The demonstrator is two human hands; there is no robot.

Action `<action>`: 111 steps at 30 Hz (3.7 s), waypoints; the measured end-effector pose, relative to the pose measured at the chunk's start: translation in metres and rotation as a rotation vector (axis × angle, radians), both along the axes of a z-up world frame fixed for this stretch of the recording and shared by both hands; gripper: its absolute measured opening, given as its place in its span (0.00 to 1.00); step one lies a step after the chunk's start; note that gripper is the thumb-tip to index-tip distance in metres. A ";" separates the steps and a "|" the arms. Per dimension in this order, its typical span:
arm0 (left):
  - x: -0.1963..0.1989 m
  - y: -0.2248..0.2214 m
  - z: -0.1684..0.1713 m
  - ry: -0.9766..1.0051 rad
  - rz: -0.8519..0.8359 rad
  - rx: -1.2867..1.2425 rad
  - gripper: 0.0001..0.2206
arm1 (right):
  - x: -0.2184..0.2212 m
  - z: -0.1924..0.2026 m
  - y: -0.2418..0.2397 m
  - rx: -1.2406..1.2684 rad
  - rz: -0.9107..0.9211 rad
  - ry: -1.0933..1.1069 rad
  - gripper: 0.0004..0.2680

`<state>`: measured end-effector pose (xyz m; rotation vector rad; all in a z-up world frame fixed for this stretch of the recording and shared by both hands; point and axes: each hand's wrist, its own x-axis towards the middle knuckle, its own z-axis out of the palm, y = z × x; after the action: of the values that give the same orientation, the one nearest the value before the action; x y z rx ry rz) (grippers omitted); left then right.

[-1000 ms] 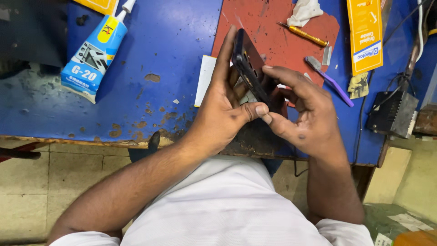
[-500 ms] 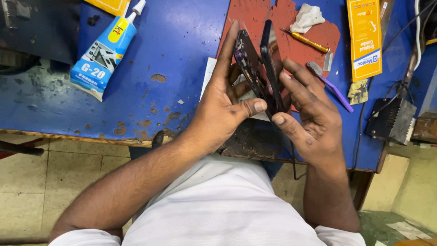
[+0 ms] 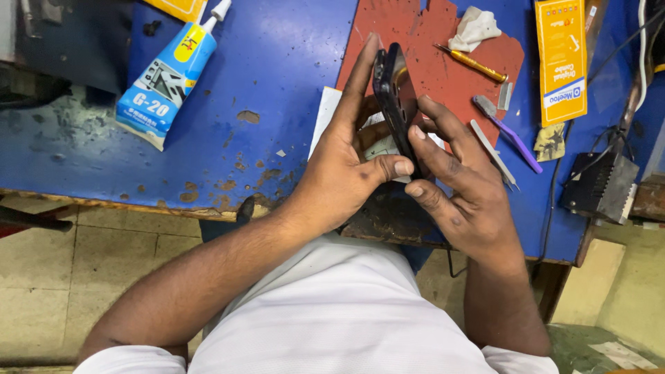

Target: The person removes a damaged display assembly, connects a new LCD screen to the internal connectors, and powers on the mobile phone to test the functionality of the new display at a repair bench.

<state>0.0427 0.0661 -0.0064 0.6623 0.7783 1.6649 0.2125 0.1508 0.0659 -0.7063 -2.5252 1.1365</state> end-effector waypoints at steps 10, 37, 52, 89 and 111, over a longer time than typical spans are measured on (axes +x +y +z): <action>-0.003 -0.002 0.003 0.126 -0.028 -0.020 0.54 | 0.001 -0.003 0.001 0.000 0.051 0.002 0.21; -0.017 0.012 0.018 -0.352 -0.075 0.001 0.18 | 0.005 -0.027 -0.028 -0.863 -0.360 0.387 0.19; -0.032 0.010 0.014 -0.417 0.125 0.138 0.16 | 0.030 -0.031 -0.043 -0.524 -0.431 -0.076 0.06; -0.010 -0.029 0.032 -0.418 -0.350 -0.020 0.46 | 0.020 0.016 -0.022 -0.035 -0.344 0.128 0.09; 0.013 -0.055 0.020 -0.138 -0.440 -0.145 0.44 | 0.013 0.003 -0.052 0.156 -0.210 0.034 0.06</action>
<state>0.0556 0.0110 0.0133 0.5621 0.5960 1.2268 0.2252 0.0989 0.0689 -0.8776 -2.4111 0.8635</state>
